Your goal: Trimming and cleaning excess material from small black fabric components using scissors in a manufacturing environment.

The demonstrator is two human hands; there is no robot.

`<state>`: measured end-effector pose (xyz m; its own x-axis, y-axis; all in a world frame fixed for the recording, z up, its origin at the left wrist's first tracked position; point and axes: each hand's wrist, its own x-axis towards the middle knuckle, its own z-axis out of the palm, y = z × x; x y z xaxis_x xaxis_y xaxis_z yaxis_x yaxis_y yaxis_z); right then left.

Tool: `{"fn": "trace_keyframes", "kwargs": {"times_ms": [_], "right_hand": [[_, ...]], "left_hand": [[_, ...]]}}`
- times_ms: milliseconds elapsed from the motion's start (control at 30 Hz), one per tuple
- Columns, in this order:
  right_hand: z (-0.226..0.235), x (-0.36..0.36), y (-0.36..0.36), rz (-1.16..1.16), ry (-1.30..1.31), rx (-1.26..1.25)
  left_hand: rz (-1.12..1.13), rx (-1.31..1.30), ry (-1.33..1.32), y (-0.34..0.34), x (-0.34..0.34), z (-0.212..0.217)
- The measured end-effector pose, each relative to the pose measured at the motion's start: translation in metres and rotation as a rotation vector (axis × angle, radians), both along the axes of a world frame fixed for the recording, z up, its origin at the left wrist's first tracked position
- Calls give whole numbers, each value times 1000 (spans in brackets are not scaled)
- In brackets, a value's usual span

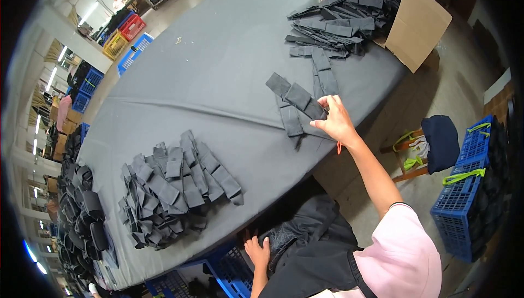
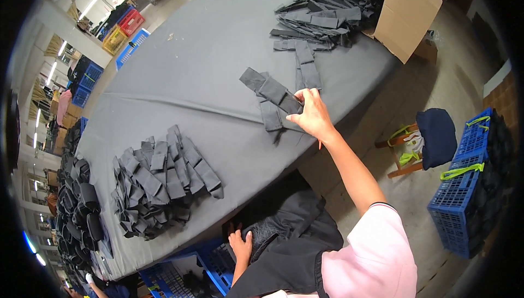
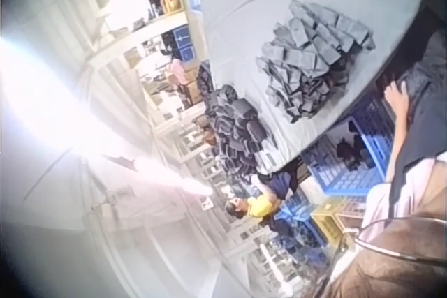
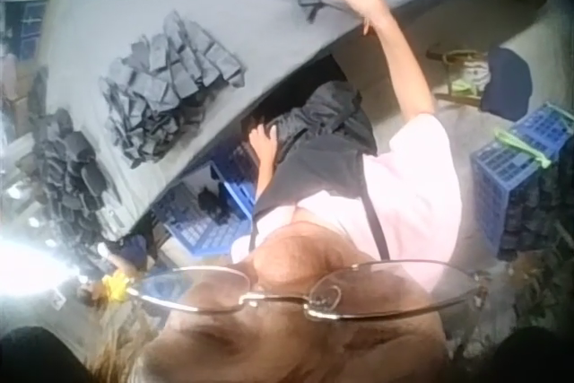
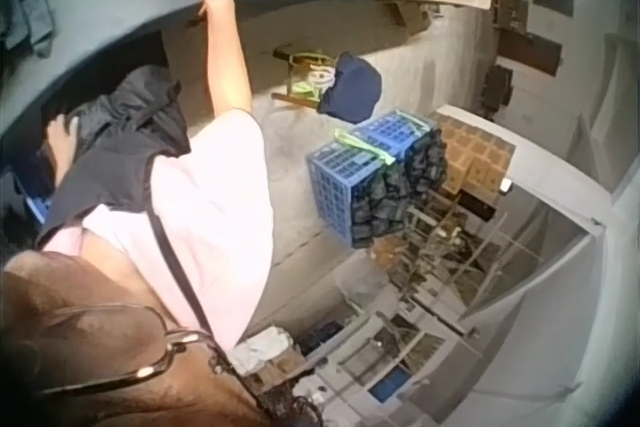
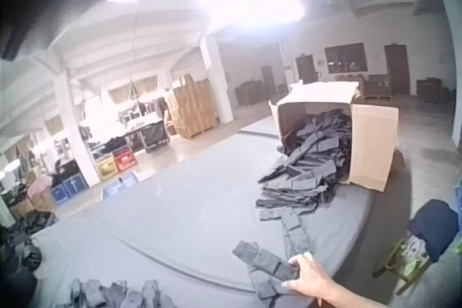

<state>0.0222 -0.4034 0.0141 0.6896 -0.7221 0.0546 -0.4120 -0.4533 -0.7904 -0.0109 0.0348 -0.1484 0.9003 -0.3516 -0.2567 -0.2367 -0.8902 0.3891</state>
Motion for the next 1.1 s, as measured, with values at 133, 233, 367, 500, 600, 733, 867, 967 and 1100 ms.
{"fn": "trace_keyframes", "kwargs": {"times_ms": [133, 233, 367, 500, 600, 733, 867, 967, 1100], "right_hand": [[20, -4, 32, 114, -89, 86], [-4, -7, 64, 311, -260, 146], [7, -17, 131, 420, 9, 702], [-22, -27, 172, 612, -33, 407], [-9, -29, 201, 720, 163, 714], [-17, -35, 222, 761, 258, 763], [-2, -33, 241, 787, 388, 889], [-8, -33, 246, 795, 375, 869], [-10, -36, 259, 680, 322, 1120]], "left_hand": [[213, -426, -92, -10, 8, 33], [288, -681, 145, -34, 6, 78], [169, -813, 259, -57, 9, 107], [165, -1065, 358, -68, 9, 112], [211, -1272, 427, -65, 8, 111], [259, -1115, 417, -54, 9, 132], [375, -1333, 484, -42, 2, 123], [392, -1433, 521, -38, 3, 108], [403, -1479, 619, -27, 4, 107]]}}
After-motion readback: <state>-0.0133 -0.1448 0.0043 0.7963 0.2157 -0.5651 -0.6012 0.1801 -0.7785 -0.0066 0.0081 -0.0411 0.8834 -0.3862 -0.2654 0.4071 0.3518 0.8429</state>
